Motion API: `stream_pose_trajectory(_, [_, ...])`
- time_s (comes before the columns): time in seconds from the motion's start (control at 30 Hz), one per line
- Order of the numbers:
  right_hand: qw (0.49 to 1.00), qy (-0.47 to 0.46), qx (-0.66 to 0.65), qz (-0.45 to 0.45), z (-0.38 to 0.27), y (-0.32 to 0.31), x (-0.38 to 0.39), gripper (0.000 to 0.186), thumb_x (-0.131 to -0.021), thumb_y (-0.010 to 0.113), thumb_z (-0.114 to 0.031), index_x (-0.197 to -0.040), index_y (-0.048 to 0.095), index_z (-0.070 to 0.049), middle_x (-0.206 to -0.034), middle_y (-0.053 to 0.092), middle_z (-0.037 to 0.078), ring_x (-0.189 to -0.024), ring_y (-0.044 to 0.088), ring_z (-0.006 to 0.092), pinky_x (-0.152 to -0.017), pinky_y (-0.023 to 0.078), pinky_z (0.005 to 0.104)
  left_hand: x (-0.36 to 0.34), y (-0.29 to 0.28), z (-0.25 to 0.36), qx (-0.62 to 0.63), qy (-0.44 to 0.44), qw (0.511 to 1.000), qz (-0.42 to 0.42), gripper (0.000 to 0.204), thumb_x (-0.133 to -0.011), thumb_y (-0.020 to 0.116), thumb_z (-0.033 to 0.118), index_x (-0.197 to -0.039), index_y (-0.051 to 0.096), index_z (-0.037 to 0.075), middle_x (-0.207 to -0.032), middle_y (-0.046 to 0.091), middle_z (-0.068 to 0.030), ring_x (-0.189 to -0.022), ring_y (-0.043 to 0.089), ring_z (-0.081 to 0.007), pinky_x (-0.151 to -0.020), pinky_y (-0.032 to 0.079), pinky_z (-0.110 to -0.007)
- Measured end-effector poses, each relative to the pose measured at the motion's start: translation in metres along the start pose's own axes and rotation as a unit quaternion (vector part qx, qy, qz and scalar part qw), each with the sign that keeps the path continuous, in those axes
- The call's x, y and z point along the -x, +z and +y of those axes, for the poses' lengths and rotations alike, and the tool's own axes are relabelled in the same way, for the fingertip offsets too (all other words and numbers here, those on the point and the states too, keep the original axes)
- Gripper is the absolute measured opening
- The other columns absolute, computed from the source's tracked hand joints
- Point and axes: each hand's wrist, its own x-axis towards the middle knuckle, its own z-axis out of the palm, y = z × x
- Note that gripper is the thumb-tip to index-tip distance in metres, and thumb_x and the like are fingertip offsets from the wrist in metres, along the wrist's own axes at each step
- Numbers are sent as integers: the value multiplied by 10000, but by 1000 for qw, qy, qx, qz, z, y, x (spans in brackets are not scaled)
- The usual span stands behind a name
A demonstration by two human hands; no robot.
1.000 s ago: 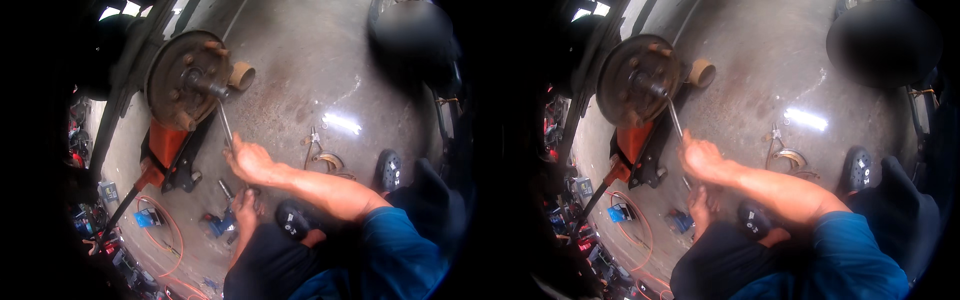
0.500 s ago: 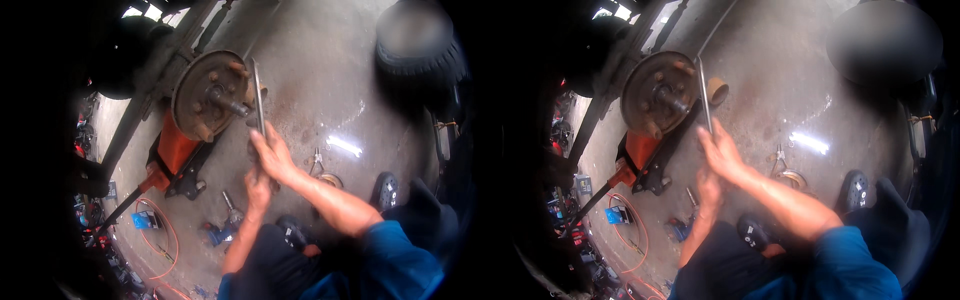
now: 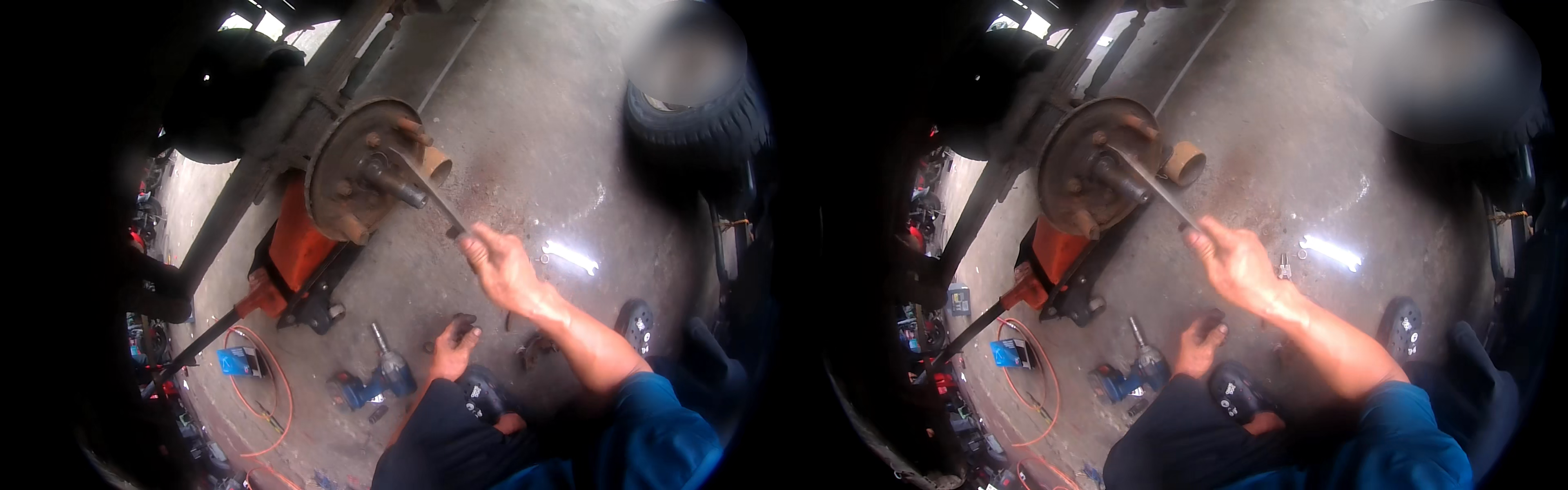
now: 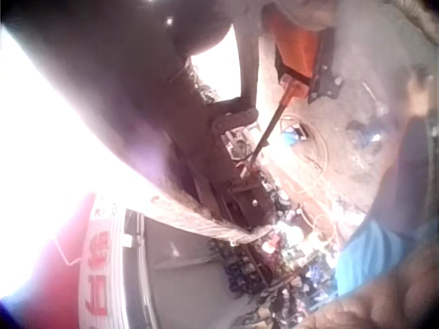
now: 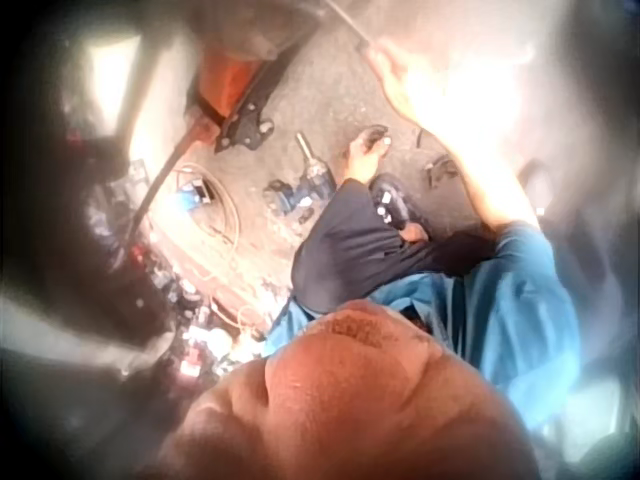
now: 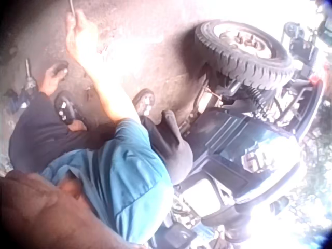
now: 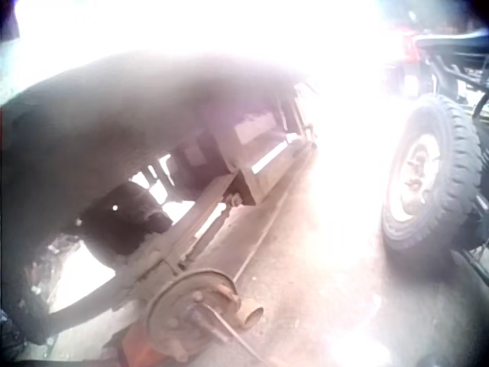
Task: The person uses an impact wrench to remove a part from a wheel hub, then uses pliers and a hammer to manipulate internal brake components, and finally uses a metal bar to pry at the hub assembly.
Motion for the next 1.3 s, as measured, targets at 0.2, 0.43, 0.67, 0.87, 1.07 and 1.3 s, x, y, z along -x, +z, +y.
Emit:
stream_pose_trajectory(0.2, [998, 47, 14, -34, -18, -10, -22, 423, -1000, 433, -397, -1041, 586, -5, -576, 430, -22, -538, 409, 77, -471, 344, 277, 2, -4, 20, -32, 31, 999, 5, 312, -874, 664, 131, -1149, 598, -1, -955, 650, -82, -823, 597, -129, -715, 500, -273])
stream_pose_trajectory(0.43, [881, 239, -389, -127, -100, -18, -20, 401, -983, 455, -408, -1021, 561, -23, -590, 429, -29, -406, 361, 75, -357, 291, 233, 19, -11, 74, -148, 334, 924, 109, 423, -799, 669, 5, -1200, 540, -25, -864, 660, -141, -734, 648, -210, -689, 520, -318])
stream_pose_trajectory(0.67, [766, 245, -583, -114, -146, 54, 2, 389, -951, 498, -459, -1019, 521, -77, -707, 480, 46, -543, 457, 129, -479, 411, 295, 33, -39, 135, -216, 614, 729, 212, 703, -726, 751, 188, -1297, 402, -29, -1105, 604, -181, -922, 625, -253, -788, 501, -342])
stream_pose_trajectory(0.87, [736, 220, -612, -187, -148, 84, 19, 466, -950, 483, -493, -1111, 515, -57, -889, 585, 85, -792, 546, 162, -685, 460, 314, 91, -48, 139, -45, 510, 803, 305, 514, -859, 632, 281, -1242, 463, -18, -971, 604, -179, -820, 596, -234, -729, 487, -342])
stream_pose_trajectory(1.07, [835, 144, -504, -169, -143, 91, 16, 525, -931, 478, -559, -1053, 526, -50, -867, 569, 53, -801, 523, 122, -668, 443, 267, 116, -48, 168, -142, 457, 805, 350, 318, -892, 625, 178, -1101, 571, -55, -716, 632, -141, -569, 593, -194, -512, 472, -275])
stream_pose_trajectory(1.3, [925, 54, -353, -127, -123, 83, -15, 498, -954, 451, -494, -1004, 515, -3, -779, 551, 55, -763, 532, 170, -693, 447, 344, 102, -50, 193, -274, 428, 783, 359, 243, -811, 629, 6, -1038, 617, -81, -678, 626, -126, -561, 604, -178, -520, 476, -276])
